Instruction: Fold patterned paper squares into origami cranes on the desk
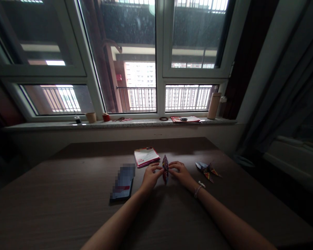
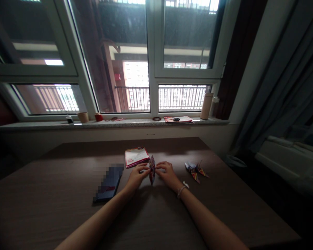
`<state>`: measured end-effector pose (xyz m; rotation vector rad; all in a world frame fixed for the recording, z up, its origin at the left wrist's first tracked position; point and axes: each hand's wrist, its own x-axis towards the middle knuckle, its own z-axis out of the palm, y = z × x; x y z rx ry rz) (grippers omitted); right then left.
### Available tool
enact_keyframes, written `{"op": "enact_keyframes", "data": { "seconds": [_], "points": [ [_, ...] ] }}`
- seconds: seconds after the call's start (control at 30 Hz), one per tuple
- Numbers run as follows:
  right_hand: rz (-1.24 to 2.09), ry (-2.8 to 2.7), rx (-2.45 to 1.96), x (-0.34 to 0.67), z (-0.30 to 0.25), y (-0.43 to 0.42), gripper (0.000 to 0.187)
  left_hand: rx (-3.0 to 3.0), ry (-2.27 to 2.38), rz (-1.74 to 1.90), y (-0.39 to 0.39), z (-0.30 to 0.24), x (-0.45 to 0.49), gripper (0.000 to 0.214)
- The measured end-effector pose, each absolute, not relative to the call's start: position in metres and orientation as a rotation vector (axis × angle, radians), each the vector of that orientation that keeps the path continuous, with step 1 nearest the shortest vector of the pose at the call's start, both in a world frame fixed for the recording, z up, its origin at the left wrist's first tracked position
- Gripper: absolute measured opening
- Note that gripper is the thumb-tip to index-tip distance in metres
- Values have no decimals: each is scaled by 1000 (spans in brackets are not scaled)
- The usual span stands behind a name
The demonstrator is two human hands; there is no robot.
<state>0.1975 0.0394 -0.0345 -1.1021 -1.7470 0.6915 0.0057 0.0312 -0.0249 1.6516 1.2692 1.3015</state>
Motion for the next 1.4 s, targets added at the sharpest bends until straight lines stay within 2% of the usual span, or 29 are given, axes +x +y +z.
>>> {"op": "enact_keyframes", "data": {
  "seconds": [0.17, 0.4, 0.77, 1.4],
  "points": [
    [663, -1711, -1088, 196, -32, 38, 14, 1657, 1317, 1303, 26, -20, 8, 30],
    [688, -1540, -1134, 199, -27, 37, 12, 1746, 1260, 1299, 15, -12, 13, 17],
    [727, -1562, -1131, 195, -27, 36, 12, 1856, 1114, 1251, 17, -17, 16, 22],
    [841, -1593, -1046, 193, -23, 32, 30, 1812, 1181, 1210, 15, -14, 17, 24]
  ]
}}
